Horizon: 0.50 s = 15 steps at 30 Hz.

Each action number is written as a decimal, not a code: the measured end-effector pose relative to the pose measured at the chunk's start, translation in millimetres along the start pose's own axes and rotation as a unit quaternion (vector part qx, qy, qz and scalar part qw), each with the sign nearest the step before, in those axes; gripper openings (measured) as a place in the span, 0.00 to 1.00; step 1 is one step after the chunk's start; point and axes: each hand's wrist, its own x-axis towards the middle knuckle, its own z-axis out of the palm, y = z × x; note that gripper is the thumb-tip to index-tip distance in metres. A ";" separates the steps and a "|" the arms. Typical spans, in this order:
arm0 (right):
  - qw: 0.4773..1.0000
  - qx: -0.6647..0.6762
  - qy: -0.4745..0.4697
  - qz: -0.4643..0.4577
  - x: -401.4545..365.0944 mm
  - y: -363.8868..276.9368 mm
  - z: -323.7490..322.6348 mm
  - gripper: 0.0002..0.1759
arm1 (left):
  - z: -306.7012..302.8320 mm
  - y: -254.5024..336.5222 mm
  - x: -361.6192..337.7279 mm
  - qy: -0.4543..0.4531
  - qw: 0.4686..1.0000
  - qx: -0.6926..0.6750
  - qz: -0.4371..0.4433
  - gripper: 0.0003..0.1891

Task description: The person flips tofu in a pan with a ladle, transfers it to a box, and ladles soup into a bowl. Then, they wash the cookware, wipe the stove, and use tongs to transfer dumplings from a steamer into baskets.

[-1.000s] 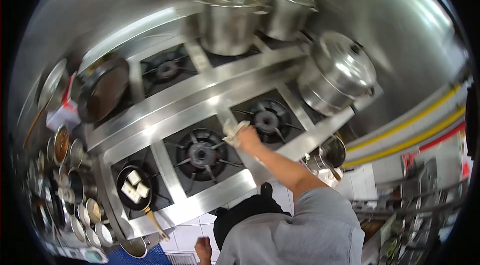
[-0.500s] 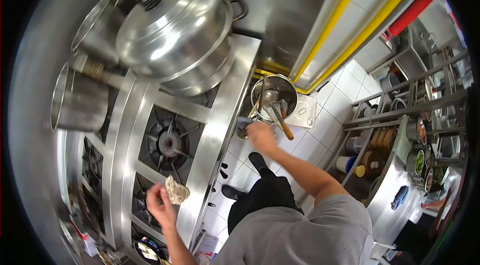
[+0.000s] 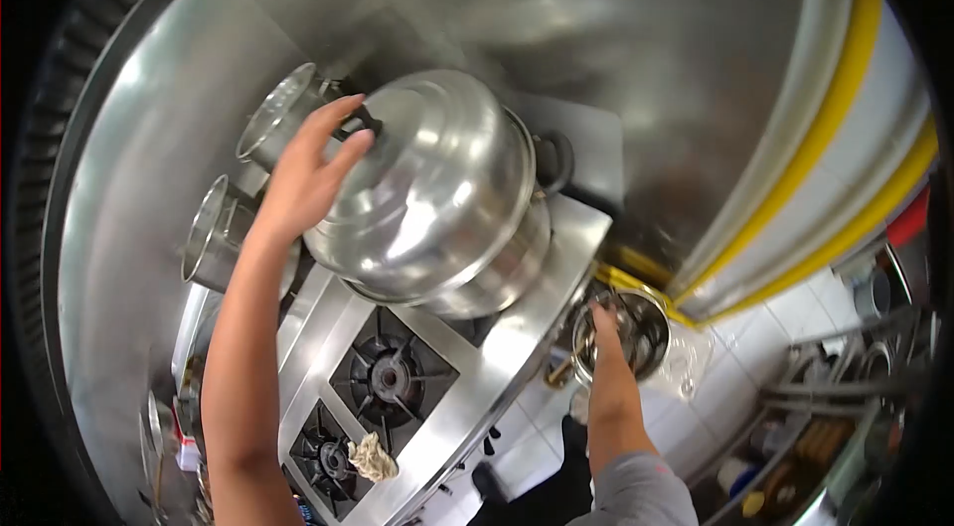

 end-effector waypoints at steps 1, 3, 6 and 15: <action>0.999 0.008 0.032 -0.031 30.7 33.2 19.5 0.35 | 10.8 -23.6 18.7 0.004 0.997 0.063 0.032 0.22; 0.995 0.009 0.069 -0.065 74.5 58.1 34.2 0.28 | 18.6 -51.6 46.5 -0.015 0.983 0.162 0.081 0.20; 0.962 0.006 0.168 -0.217 58.2 71.3 18.2 0.16 | 14.8 -63.7 63.3 -0.080 0.957 0.248 0.123 0.18; 0.886 0.065 0.208 -0.409 -157.5 -99.4 -104.1 0.11 | -83.5 -124.0 48.9 0.011 0.987 0.156 0.037 0.17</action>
